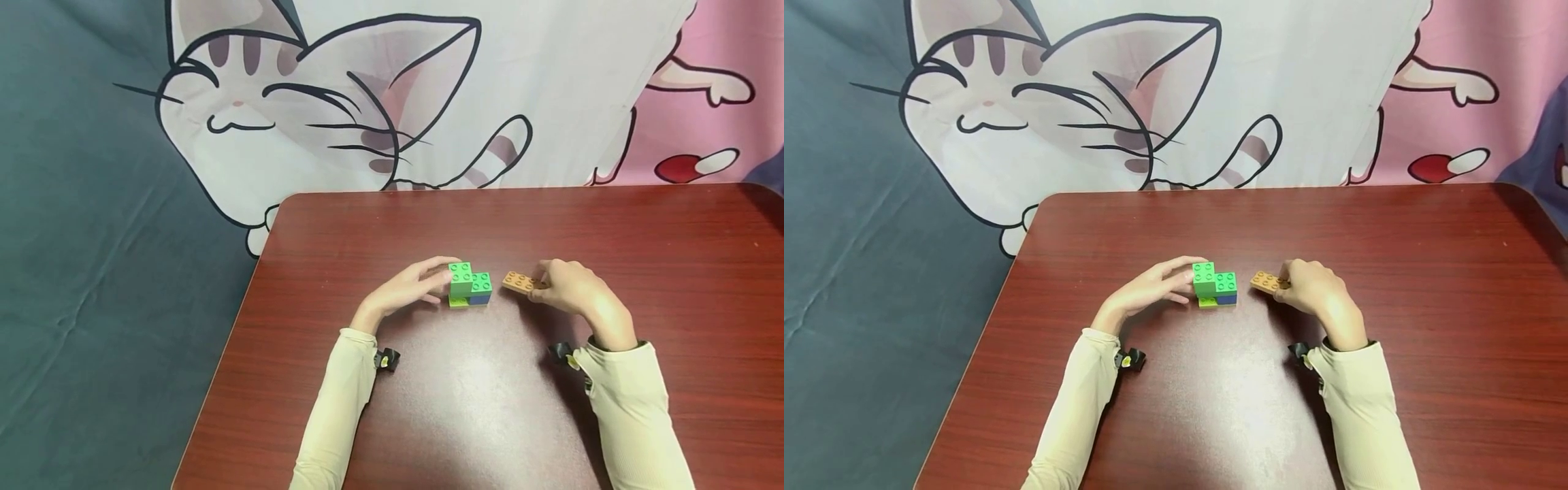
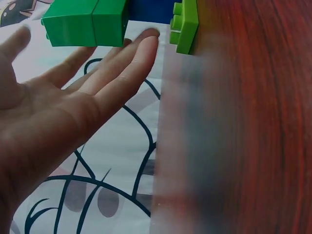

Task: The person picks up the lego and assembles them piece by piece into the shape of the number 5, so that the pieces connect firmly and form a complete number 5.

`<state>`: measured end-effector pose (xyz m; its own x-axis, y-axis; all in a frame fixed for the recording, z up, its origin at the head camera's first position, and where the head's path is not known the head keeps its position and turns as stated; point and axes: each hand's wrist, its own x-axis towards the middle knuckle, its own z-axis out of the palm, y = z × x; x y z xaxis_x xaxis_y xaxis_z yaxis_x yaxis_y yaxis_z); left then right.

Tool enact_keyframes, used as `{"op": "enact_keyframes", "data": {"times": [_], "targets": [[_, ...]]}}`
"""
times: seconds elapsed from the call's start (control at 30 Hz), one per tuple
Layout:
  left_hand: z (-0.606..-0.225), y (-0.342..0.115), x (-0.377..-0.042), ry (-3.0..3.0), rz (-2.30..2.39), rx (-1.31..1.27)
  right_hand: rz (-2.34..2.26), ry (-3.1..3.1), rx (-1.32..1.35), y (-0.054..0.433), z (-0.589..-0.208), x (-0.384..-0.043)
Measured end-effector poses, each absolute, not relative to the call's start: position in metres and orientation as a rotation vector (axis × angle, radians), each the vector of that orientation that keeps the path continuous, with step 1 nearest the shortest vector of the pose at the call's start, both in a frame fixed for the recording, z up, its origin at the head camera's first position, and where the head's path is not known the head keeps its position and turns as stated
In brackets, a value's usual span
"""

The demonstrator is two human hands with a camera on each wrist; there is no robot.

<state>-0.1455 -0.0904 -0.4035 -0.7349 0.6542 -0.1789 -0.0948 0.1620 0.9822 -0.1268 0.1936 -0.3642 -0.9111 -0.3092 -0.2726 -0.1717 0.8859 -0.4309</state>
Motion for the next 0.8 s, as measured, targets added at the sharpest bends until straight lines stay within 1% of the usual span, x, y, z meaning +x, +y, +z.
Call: {"op": "enact_keyframes", "data": {"times": [0.27,0.53,0.67,0.8], "targets": [[-0.402,-0.088,-0.145,1.850,1.650,0.566,-0.597,2.717,-0.497,0.197,-0.361,-0.125],[-0.380,-0.092,-0.137,1.847,1.636,0.584,-0.681,2.772,-0.554,0.198,-0.352,-0.123],[-0.381,-0.093,-0.136,1.809,1.640,0.582,-0.736,2.799,-0.594,0.201,-0.348,-0.120],[-0.392,-0.098,-0.143,1.824,1.639,0.564,-0.794,2.835,-0.615,0.204,-0.344,-0.117]]}}
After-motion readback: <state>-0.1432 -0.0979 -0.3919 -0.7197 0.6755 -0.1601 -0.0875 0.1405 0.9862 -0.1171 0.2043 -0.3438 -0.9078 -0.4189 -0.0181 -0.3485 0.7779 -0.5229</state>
